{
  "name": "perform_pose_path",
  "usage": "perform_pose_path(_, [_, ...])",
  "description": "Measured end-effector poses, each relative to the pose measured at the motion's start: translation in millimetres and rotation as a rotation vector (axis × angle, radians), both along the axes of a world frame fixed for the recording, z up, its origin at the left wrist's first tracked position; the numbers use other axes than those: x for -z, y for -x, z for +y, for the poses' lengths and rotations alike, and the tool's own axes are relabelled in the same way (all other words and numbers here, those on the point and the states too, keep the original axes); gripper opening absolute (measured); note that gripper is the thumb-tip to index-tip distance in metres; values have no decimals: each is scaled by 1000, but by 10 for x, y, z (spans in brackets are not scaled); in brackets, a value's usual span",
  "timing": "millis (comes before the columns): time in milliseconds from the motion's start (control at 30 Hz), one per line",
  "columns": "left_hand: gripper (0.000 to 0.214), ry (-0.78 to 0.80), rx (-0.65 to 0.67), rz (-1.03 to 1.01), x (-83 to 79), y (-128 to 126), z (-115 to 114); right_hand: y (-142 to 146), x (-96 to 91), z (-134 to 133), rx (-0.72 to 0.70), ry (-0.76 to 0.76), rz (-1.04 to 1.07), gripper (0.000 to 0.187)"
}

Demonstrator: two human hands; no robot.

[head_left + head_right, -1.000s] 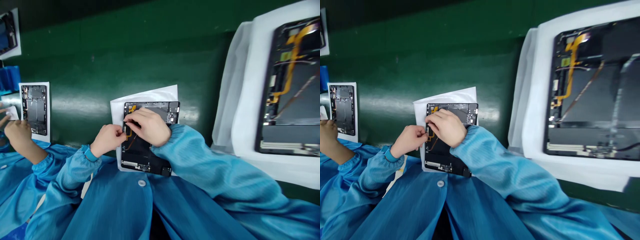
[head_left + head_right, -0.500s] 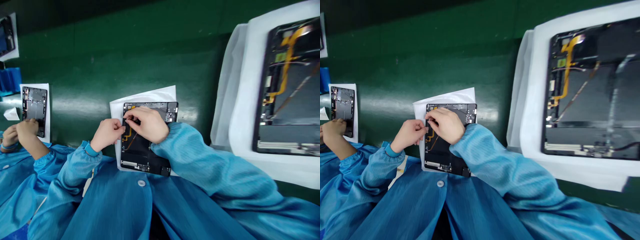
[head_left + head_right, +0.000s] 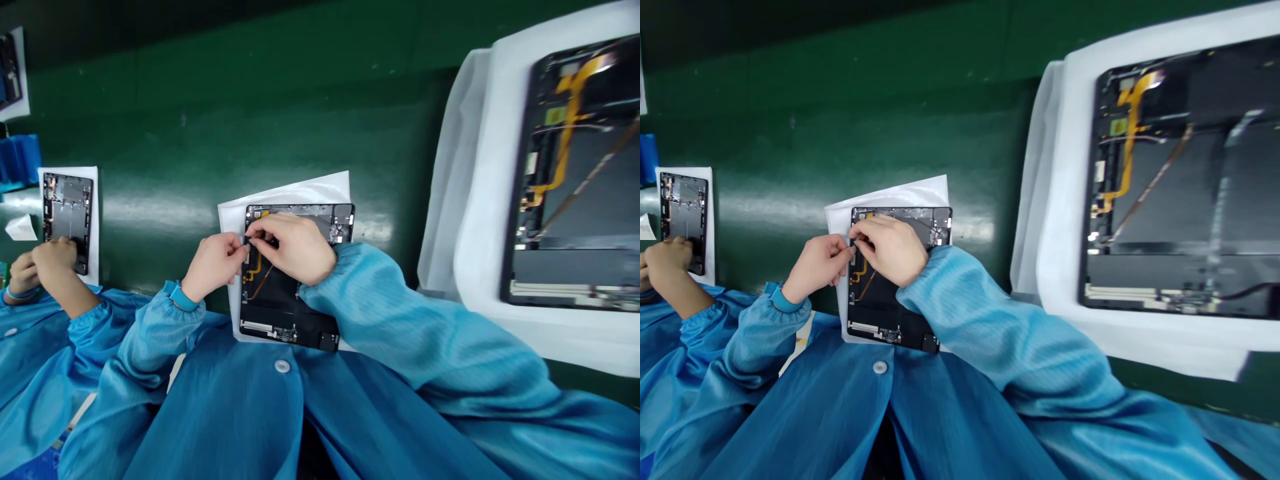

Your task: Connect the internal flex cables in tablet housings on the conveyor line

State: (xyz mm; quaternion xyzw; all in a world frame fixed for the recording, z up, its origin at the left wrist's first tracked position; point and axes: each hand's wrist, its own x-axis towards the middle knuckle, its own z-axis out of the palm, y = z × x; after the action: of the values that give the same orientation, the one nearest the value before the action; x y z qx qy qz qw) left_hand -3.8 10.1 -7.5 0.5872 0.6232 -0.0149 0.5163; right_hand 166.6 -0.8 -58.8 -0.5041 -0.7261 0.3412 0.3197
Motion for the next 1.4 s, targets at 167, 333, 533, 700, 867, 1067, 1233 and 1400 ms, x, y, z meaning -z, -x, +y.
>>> perform_pose_path(167, [25,-70,132,76,-56,-45,87,-12,-19,-25,-28,-35,-59,16])
perform_pose_path(333, [17,-310,366,291,-120,-90,166,-64,-131,-153,-49,-240,-326,23])
perform_pose_path(533, [18,-276,426,256,-153,-75,225,-151,-184,-291,-42,-355,-456,22])
perform_pose_path(700, [12,-359,474,348,-187,-121,236,-191,-177,-322,-42,-372,-477,21])
perform_pose_path(867, [11,-450,683,284,-144,-154,381,-214,-181,-316,-38,-376,-491,21])
perform_pose_path(1067, [9,-435,791,97,-68,-147,570,-223,-177,-303,-11,-338,-481,24])
perform_pose_path(1233, [3,-454,663,102,-110,-54,464,-208,-170,-284,3,-201,-359,22])
perform_pose_path(1400, [4,-392,375,176,-149,53,185,-126,-132,-183,15,-46,-65,15])
